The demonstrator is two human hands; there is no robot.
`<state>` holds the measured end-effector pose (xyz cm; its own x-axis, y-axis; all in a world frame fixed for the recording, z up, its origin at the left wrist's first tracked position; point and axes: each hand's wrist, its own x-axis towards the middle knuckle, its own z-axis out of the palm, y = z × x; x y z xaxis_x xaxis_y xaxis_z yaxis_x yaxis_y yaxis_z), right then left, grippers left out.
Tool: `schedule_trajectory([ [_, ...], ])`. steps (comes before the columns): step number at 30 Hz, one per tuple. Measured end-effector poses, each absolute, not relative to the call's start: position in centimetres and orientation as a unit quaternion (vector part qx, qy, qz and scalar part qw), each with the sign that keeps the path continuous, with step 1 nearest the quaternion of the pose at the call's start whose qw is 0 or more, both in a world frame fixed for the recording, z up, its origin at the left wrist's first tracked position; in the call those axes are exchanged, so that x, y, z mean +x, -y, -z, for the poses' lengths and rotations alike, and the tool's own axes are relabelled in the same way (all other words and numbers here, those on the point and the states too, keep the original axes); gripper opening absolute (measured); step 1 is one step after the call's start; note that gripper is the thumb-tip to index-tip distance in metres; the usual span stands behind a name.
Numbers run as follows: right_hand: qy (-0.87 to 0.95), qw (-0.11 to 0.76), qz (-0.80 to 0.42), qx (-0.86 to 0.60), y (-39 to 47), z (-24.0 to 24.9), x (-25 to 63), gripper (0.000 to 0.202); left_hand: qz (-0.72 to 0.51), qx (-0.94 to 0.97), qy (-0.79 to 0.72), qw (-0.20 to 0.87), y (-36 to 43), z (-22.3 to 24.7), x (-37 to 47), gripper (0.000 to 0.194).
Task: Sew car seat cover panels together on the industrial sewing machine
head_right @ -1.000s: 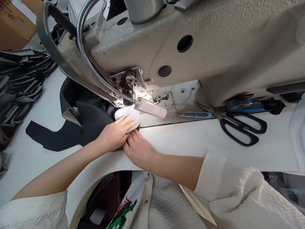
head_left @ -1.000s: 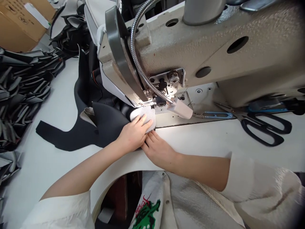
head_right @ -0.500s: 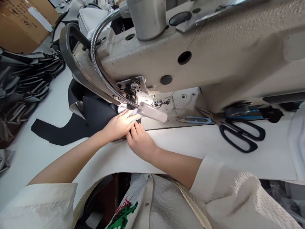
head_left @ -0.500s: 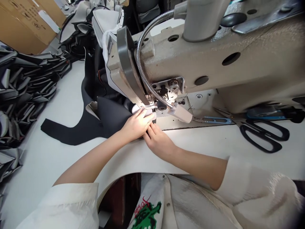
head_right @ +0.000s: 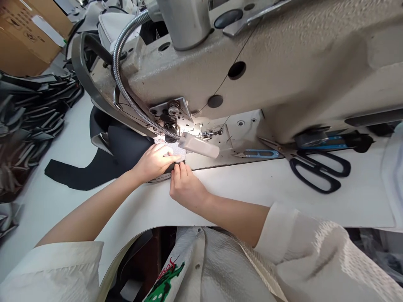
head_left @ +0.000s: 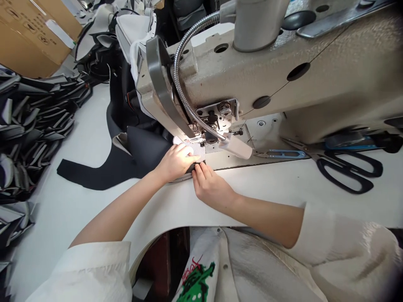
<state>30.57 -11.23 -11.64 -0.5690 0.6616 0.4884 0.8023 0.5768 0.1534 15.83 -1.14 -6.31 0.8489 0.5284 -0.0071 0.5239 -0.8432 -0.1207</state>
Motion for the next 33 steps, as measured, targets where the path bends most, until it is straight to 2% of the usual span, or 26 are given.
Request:
schedule_trajectory([
  [15, 0.871, 0.191, 0.110, -0.439, 8.5, 12.2, 32.0, 0.035, -0.015, -0.943, 0.329, 0.053, -1.1, 7.7, 16.6, 0.032],
  [17, 0.866, 0.205, 0.117, -0.440, 8.5, 12.3, 32.2, 0.035, -0.018, -0.945, 0.322, 0.060, -0.5, 7.0, 16.1, 0.032],
  [22, 0.875, 0.289, 0.071, -0.381, 9.0, 11.9, 32.2, 0.034, -0.021, -0.932, 0.351, 0.088, 1.3, 4.1, 8.8, 0.051],
  [27, 0.925, 0.284, -0.018, -0.252, 10.3, 11.2, 30.6, 0.038, 0.012, -0.858, 0.505, 0.089, 1.8, 4.2, 0.6, 0.044],
  [30, 0.942, 0.257, -0.022, -0.213, 10.8, 10.7, 29.1, 0.036, 0.025, -0.818, 0.569, 0.083, 0.6, 4.8, 0.5, 0.036],
  [33, 0.943, 0.213, -0.028, -0.255, 10.3, 10.0, 27.1, 0.024, 0.025, -0.816, 0.570, 0.088, 0.5, 2.5, 2.3, 0.023],
])
